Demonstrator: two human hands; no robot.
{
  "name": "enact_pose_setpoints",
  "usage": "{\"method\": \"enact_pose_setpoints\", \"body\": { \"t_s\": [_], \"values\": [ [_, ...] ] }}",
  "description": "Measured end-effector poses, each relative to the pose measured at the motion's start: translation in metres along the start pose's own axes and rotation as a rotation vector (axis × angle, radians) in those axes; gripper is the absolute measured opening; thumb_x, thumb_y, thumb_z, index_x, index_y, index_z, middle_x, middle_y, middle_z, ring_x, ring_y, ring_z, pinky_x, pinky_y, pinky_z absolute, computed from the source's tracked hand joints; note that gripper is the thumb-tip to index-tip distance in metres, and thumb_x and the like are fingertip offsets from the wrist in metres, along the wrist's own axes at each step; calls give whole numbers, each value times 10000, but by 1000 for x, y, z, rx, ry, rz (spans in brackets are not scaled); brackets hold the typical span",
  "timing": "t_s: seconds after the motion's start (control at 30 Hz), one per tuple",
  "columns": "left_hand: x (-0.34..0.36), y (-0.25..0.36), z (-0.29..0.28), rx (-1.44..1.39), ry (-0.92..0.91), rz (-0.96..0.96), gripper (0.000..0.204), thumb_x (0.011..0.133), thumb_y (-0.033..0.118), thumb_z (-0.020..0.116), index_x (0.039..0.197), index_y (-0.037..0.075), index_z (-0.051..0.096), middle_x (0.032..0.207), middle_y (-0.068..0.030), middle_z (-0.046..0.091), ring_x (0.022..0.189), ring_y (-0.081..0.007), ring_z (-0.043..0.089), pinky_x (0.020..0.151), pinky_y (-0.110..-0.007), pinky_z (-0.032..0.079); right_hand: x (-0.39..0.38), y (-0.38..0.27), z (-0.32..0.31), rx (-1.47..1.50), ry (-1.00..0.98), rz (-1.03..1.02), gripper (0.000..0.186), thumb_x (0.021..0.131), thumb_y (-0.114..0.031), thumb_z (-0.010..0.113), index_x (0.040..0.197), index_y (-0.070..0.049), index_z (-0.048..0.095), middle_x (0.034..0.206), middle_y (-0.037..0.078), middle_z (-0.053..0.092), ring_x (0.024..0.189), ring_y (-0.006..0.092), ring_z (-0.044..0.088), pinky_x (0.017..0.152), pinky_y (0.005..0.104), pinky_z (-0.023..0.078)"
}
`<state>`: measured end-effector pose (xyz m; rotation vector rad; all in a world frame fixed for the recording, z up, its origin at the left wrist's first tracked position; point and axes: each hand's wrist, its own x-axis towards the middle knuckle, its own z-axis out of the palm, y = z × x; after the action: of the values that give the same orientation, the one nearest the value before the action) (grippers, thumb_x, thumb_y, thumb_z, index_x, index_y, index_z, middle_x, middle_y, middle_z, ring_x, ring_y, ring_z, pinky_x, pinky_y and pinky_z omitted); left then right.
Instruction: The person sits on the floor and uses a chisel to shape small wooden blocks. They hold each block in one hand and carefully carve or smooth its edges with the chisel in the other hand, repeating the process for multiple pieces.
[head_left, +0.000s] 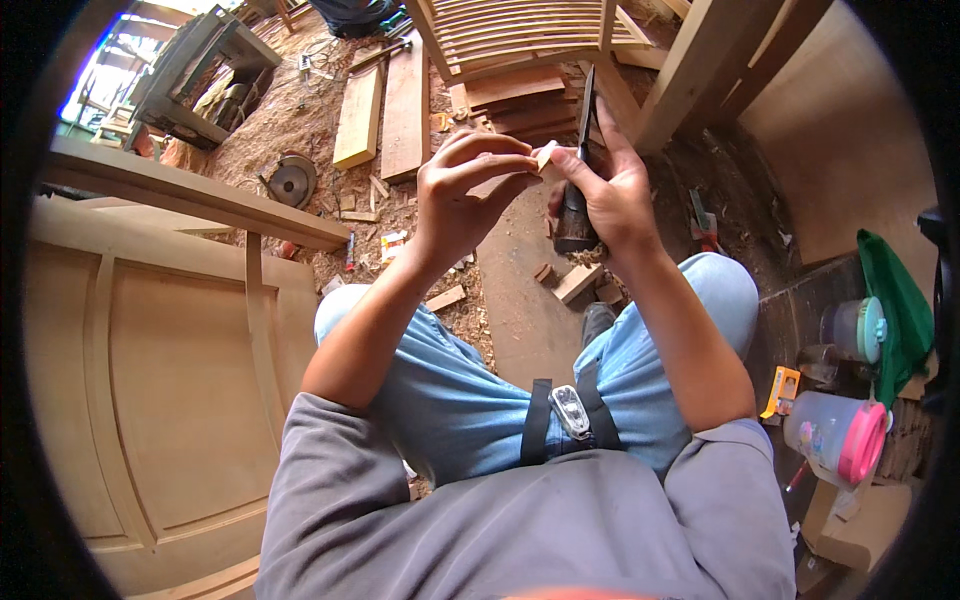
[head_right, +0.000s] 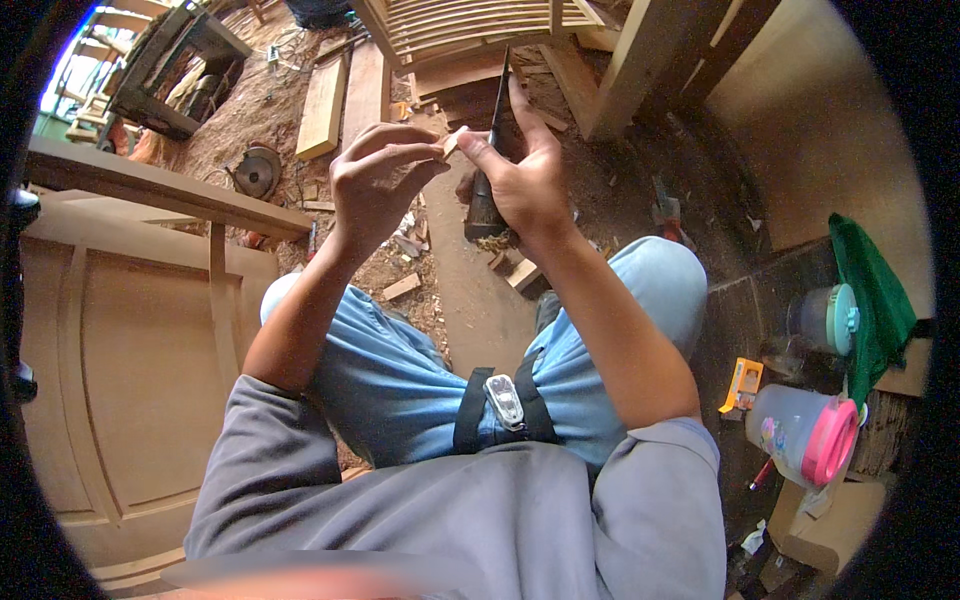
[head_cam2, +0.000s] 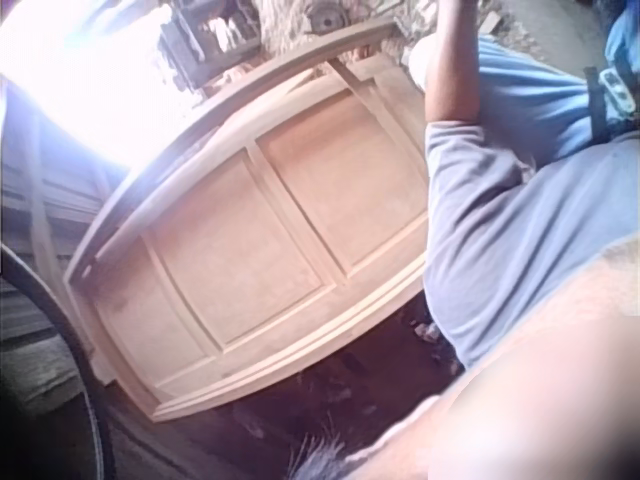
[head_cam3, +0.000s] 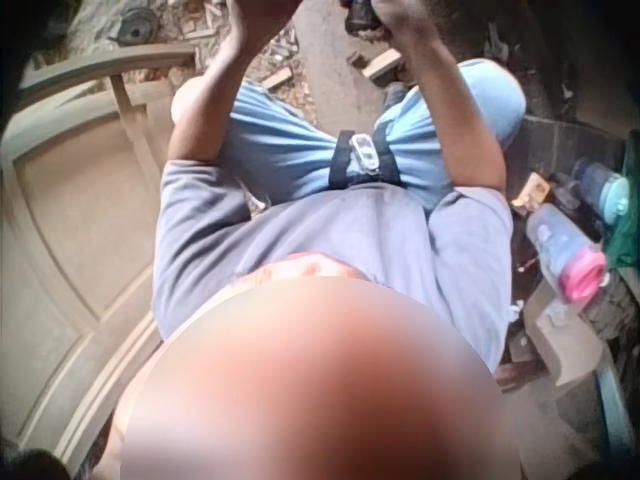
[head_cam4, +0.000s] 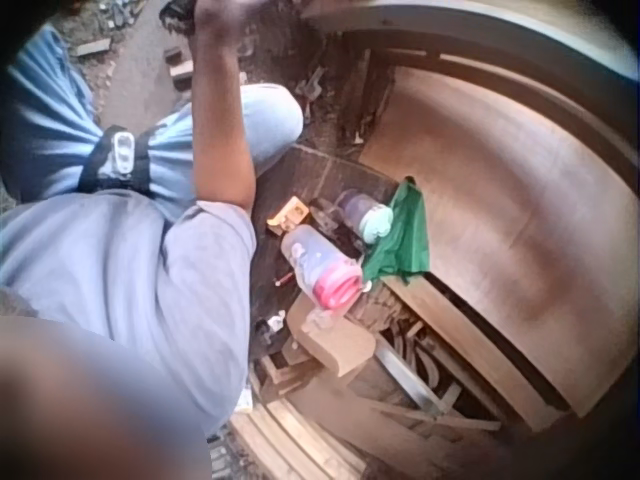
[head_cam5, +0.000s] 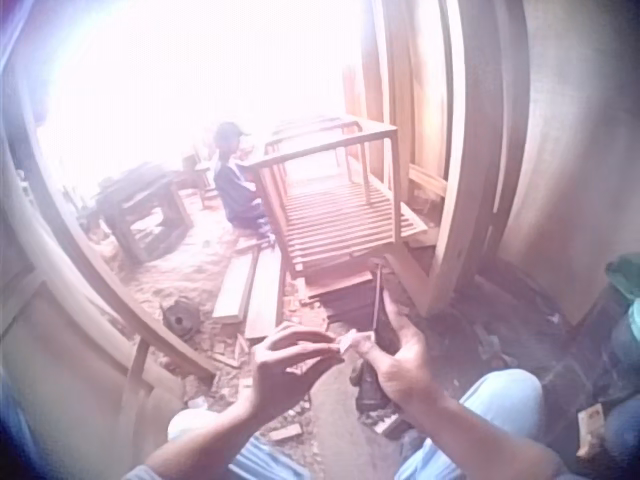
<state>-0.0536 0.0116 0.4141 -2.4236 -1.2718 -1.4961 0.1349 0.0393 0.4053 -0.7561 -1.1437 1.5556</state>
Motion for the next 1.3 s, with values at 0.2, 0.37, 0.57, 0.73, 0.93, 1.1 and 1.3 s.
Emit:
{"method": "enact_pose_setpoints", "body": {
  "t_s": [0.2, 0.37, 0.57, 0.73, 0.93, 1.1, 1.3],
  "values": [
    [-2, 7, 8, -393, 36, -371, 315, 879, 213, 835, 1156, 85, 760, 1071, -49, 750, 984, -167, 711, 834, -311, 590, 4, -7, -8, -12, -57, 0, 819, 945, -68, 733, 1630, -141, 290, 987, 76, 716, 704, 136, 685, 596, 299, 613],
    [-1, 0, -1, -774, -169, -863, 397, 958, 296, 770, 1275, 65, 711, 1095, -51, 754, 992, -122, 704, 860, -302, 588, 0, -9, -7, -109, -139, 64, 821, 945, -51, 727, 1632, -140, 287, 928, 70, 722, 712, 131, 694, 595, 282, 599],
    [-7, 3, 3, -799, -196, -957, 308, 978, 237, 740, 1225, 54, 725, 1094, -82, 763, 976, -161, 736, 821, -335, 629, 0, 1, -2, -219, -116, -97, 812, 952, -17, 704, 1636, -146, 285, 915, 77, 734, 768, 122, 714, 584, 272, 584],
    [-6, -2, 0, -871, -42, -916, 284, 994, 229, 720, 1205, 38, 706, 1061, -76, 752, 981, -169, 731, 856, -352, 631, 1, -1, -1, -274, -128, -118, 705, 989, -54, 647, 1618, -151, 345, 932, 92, 741, 766, 114, 709, 571, 262, 565],
    [-2, -22, -17, -872, 111, -925, 267, 1021, 215, 682, 1213, 28, 680, 1039, -74, 727, 965, -164, 721, 851, -366, 636, -12, -3, 5, -564, -299, -48, 609, 1015, -70, 598, 1585, -214, 440, 782, 40, 660, 629, 75, 579, 555, 262, 499],
    [-2, -30, -26, -850, 240, -920, 279, 1014, 208, 691, 1225, 25, 681, 1078, -77, 736, 962, -155, 716, 807, -342, 627, -17, 8, 12, -685, -365, -129, 608, 1027, -69, 587, 1590, -239, 432, 714, 7, 616, 565, 53, 510, 529, 269, 476],
    [-1, -30, -28, -820, 231, -925, 278, 1008, 198, 697, 1224, 22, 686, 1084, -70, 737, 974, -154, 710, 828, -336, 616, -21, 8, 15, -645, -375, -81, 591, 998, -66, 594, 1560, -197, 463, 810, 296, 643, 636, 163, 542, 689, 356, 525]
  ]
}}
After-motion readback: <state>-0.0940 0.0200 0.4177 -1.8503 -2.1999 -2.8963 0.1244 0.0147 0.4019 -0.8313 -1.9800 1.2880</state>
